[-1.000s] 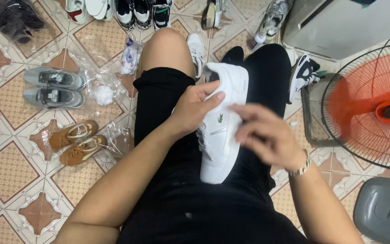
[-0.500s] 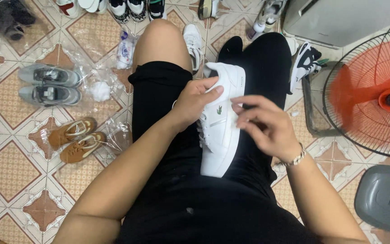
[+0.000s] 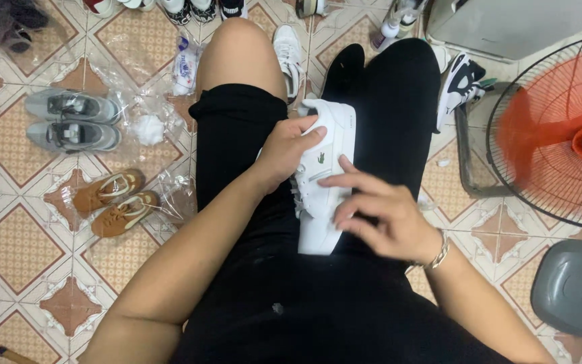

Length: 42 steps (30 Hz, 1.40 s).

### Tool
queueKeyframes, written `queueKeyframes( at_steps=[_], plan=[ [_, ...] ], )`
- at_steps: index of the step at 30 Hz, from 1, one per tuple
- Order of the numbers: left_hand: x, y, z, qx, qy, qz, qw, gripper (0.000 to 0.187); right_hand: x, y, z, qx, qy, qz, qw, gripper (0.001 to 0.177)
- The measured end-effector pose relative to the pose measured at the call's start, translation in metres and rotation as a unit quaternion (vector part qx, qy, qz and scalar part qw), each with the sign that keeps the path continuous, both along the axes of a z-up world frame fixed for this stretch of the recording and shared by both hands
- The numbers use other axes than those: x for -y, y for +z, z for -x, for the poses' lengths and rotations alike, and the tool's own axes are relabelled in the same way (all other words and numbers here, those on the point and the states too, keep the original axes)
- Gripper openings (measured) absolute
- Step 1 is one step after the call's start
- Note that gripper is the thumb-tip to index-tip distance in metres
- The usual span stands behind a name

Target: The person cleans shoes by applying liquid cleaner to a cotton pad, then wiping the shoes with the damp cotton and spraying them with a spray bottle. The person then places the cleaned shoes into a plastic bag.

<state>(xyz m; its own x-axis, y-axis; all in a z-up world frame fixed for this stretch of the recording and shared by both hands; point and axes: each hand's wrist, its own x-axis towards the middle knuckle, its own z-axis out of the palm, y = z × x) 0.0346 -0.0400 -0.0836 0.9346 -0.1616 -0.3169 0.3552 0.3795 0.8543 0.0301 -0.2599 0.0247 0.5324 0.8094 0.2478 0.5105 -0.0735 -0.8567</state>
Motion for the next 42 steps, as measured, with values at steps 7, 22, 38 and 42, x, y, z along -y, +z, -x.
queueKeyframes(
  at_steps=[7,22,38,42],
  plan=[
    [0.001,-0.012,0.001,-0.015,0.001,0.003,1.000,0.031,0.002,-0.002,0.001,-0.033,-0.050,0.070,0.996,0.004],
    [0.003,-0.018,0.002,0.010,-0.017,0.017,1.000,0.031,0.006,-0.013,-0.001,-0.048,-0.087,0.090,0.991,0.002],
    [0.058,0.023,-0.046,0.133,-0.184,0.009,0.974,0.038,0.059,-0.047,-0.015,-0.023,-0.386,-0.133,0.913,0.007],
    [0.053,0.010,-0.023,0.254,-0.081,-0.279,0.923,0.058,0.051,-0.077,-0.019,-0.083,-0.369,-0.168,0.910,0.010]
  ],
)
